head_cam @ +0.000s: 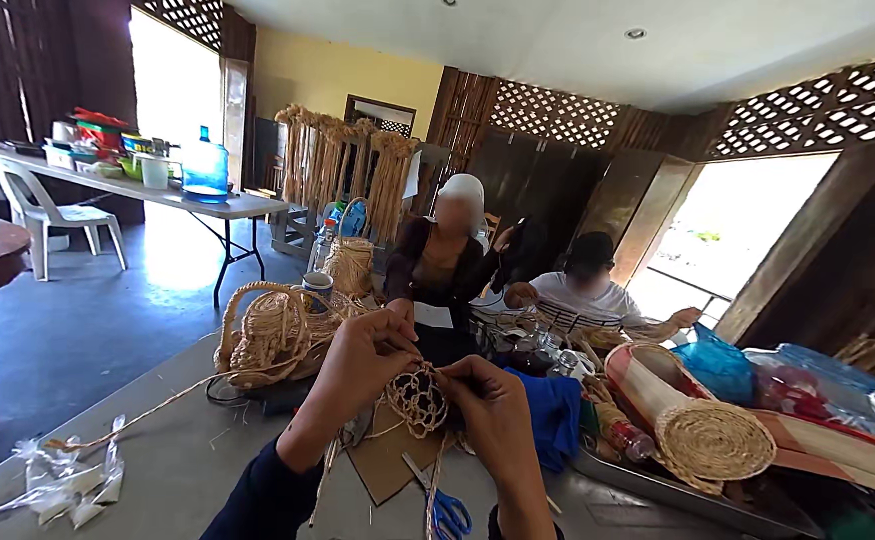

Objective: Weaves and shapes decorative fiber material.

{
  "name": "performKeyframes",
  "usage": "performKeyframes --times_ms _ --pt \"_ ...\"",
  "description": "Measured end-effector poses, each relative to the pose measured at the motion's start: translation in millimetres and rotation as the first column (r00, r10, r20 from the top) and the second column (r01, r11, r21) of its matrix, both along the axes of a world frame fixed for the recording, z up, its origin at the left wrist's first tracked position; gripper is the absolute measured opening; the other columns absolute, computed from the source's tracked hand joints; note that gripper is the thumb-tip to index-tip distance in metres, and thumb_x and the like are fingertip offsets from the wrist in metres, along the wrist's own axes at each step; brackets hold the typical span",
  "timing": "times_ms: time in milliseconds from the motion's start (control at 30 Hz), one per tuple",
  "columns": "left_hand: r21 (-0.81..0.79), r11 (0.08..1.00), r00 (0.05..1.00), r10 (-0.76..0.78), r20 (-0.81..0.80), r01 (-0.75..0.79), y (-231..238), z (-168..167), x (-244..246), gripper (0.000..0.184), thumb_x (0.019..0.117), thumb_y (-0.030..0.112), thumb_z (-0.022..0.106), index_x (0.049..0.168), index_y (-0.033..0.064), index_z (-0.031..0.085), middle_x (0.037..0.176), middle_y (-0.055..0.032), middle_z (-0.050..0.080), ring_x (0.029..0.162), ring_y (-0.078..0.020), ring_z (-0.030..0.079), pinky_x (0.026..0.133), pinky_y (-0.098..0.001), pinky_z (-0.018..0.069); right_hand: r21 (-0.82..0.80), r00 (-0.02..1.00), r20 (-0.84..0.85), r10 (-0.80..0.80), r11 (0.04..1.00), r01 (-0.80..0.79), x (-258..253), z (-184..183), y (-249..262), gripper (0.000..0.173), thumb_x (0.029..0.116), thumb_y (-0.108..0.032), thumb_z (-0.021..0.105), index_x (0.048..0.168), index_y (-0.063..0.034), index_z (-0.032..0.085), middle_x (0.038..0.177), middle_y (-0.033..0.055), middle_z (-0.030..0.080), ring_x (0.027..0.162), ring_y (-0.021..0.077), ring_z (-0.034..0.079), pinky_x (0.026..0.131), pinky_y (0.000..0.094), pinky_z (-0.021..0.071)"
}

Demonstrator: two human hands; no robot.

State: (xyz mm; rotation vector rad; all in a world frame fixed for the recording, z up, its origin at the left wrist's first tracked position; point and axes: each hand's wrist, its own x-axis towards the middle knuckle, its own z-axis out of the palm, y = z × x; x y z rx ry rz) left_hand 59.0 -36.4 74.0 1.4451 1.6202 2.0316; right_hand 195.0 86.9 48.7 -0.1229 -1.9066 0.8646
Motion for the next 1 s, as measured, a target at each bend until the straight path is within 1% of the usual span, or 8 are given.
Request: performKeyframes --times_ms 133,267,300,433,633,767,867,1000 --pt "0.008 1.000 1.000 0.000 -0.008 0.000 0.5 0.4 1.7 0.019 0.0839 -0.012 0.070 0.095 0.0026 0.066 0.083 0.0004 0.073 0.072 -0.0070 0.072 0.070 -0.0218 0.0618 -0.018 1.000 -0.017 -0.002 1.000 0.002 -0.4 1.9 -2.0 0.006 0.0872 -0.005 0.067 0.085 -0.0049 0.073 0.074 -0.0028 0.067 0.065 -0.0032 0.061 0.060 0.0116 0.0503" --pt "0.020 0.998 0.996 -0.063 -0.059 0.065 2.1 -2.6 -0.4 0.016 0.0838 -0.010 0.071 0.093 0.0026 0.066 0.083 0.0010 0.073 0.073 -0.0058 0.071 0.070 -0.0208 0.0612 -0.024 1.000 0.006 -0.008 1.000 0.009 2.0 3.5 -2.9 0.011 0.0889 -0.010 0.067 0.096 -0.0052 0.074 0.065 -0.0077 0.058 0.053 -0.0042 0.048 0.049 0.0120 0.0395" --pt "0.019 0.997 0.995 -0.076 -0.062 0.077 1.7 -2.6 0.5 0.017 0.0839 -0.009 0.071 0.094 0.0025 0.067 0.084 0.0010 0.073 0.074 -0.0058 0.072 0.070 -0.0208 0.0613 -0.023 1.000 0.001 -0.001 1.000 0.001 2.8 3.3 -1.7 0.010 0.0891 -0.011 0.069 0.095 -0.0051 0.076 0.064 -0.0077 0.059 0.052 -0.0046 0.047 0.048 0.0118 0.0389" --pt "-0.009 0.993 0.990 -0.120 -0.071 0.120 0.2 -2.4 1.4 0.018 0.0837 -0.008 0.073 0.098 0.0020 0.069 0.086 0.0008 0.074 0.076 -0.0064 0.073 0.072 -0.0219 0.0620 -0.005 1.000 0.000 0.016 1.000 -0.016 6.4 3.7 0.8 0.007 0.0880 -0.009 0.073 0.091 -0.0050 0.078 0.073 -0.0041 0.068 0.056 -0.0060 0.053 0.052 0.0101 0.0442" --pt "-0.114 0.990 0.975 -0.101 -0.200 0.079 -4.0 -2.6 -7.4 0.008 0.0907 0.001 0.071 0.098 0.0036 0.072 0.089 0.0032 0.074 0.077 0.0008 0.069 0.072 -0.0163 0.0581 0.061 0.998 0.036 -0.060 0.996 0.058 7.7 4.3 2.6 0.006 0.0856 -0.012 0.074 0.086 -0.0077 0.078 0.077 -0.0037 0.067 0.063 -0.0055 0.057 0.057 0.0102 0.0466" --pt "-0.222 0.973 0.955 -0.120 -0.271 0.060 -6.2 -2.6 -10.6 0.006 0.0935 0.008 0.071 0.098 0.0050 0.074 0.087 0.0031 0.073 0.075 0.0014 0.067 0.072 -0.0169 0.0566 0.120 0.996 0.049 -0.075 0.990 0.069 3.3 1.4 3.7 0.006 0.0840 -0.014 0.075 0.085 -0.0091 0.079 0.075 -0.0046 0.060 0.064 -0.0051 0.052 0.056 0.0100 0.0410" --pt "-0.311 0.950 0.943 -0.126 -0.307 0.026 -6.5 -2.0 -11.0 0.007 0.0907 0.007 0.075 0.097 0.0048 0.075 0.086 0.0014 0.073 0.075 -0.0001 0.067 0.072 -0.0186 0.0563 0.125 0.994 0.075 -0.077 0.990 0.067 0.3 1.0 1.0 0.005 0.0847 -0.012 0.075 0.085 -0.0092 0.079 0.082 -0.0020 0.063 0.066 -0.0042 0.053 0.056 0.0107 0.0416" --pt "-0.381 0.924 0.942 -0.110 -0.318 -0.021 -8.9 1.8 -12.3 0.005 0.0931 0.007 0.071 0.096 0.0057 0.076 0.084 0.0012 0.071 0.072 -0.0006 0.064 0.070 -0.0197 0.0543 0.119 0.991 0.097 -0.087 0.990 0.075 -4.0 -0.6 -0.5 0.004 0.0846 -0.012 0.076 0.087 -0.0094 0.079 0.091 0.0008 0.066 0.074 -0.0016 0.059 0.060 0.0126 0.0456"
